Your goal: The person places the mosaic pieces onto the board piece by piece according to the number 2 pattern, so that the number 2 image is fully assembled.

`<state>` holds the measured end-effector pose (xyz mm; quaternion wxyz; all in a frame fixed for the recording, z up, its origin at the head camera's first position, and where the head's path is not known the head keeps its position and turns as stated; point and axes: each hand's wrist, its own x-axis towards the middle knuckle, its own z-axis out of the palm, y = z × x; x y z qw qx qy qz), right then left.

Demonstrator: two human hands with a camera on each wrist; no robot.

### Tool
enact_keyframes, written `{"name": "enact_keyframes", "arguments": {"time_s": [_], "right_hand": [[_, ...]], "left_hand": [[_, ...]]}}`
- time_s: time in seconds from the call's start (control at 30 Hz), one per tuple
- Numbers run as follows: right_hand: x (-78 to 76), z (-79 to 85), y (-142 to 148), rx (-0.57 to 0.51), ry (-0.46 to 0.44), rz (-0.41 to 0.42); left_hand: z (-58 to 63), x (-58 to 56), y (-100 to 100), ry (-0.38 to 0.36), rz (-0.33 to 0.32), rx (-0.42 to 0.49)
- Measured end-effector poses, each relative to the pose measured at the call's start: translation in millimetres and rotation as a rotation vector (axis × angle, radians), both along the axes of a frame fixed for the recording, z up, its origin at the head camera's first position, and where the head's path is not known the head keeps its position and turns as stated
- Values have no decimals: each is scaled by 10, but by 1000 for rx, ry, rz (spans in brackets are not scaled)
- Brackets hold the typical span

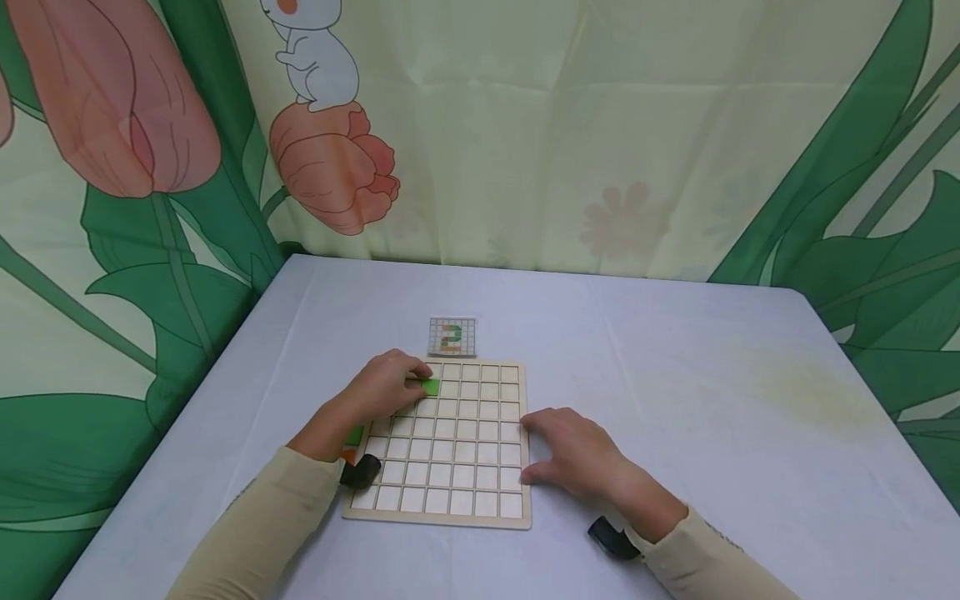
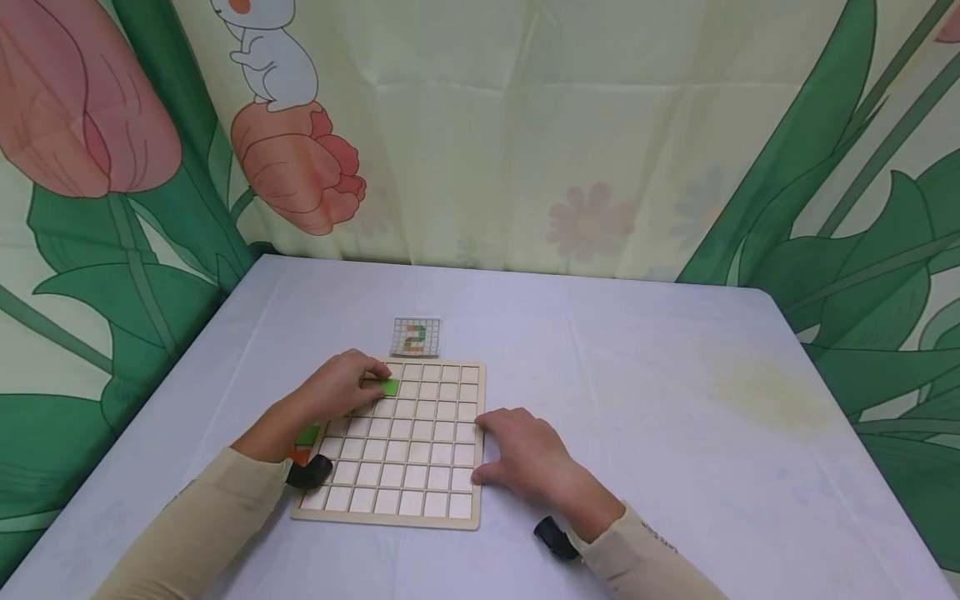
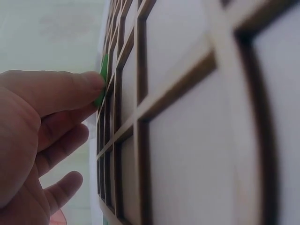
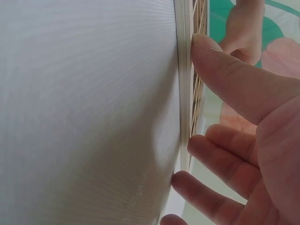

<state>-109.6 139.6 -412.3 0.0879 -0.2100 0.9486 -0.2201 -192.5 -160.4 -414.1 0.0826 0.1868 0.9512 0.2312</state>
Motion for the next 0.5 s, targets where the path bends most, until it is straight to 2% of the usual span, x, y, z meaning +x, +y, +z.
{"name": "enact_keyframes", "arguments": {"time_s": [0.17, 0.43, 0.5], "right_hand": [[4, 1, 1, 1, -6, -2], [-5, -7, -1, 1, 0, 2], [-7, -7, -2, 2, -1, 2]], "left_hand": [[-8, 0, 5, -2, -2, -2], [-14, 16, -17, 10, -43, 5], [-10, 22, -30, 3, -33, 18]]}}
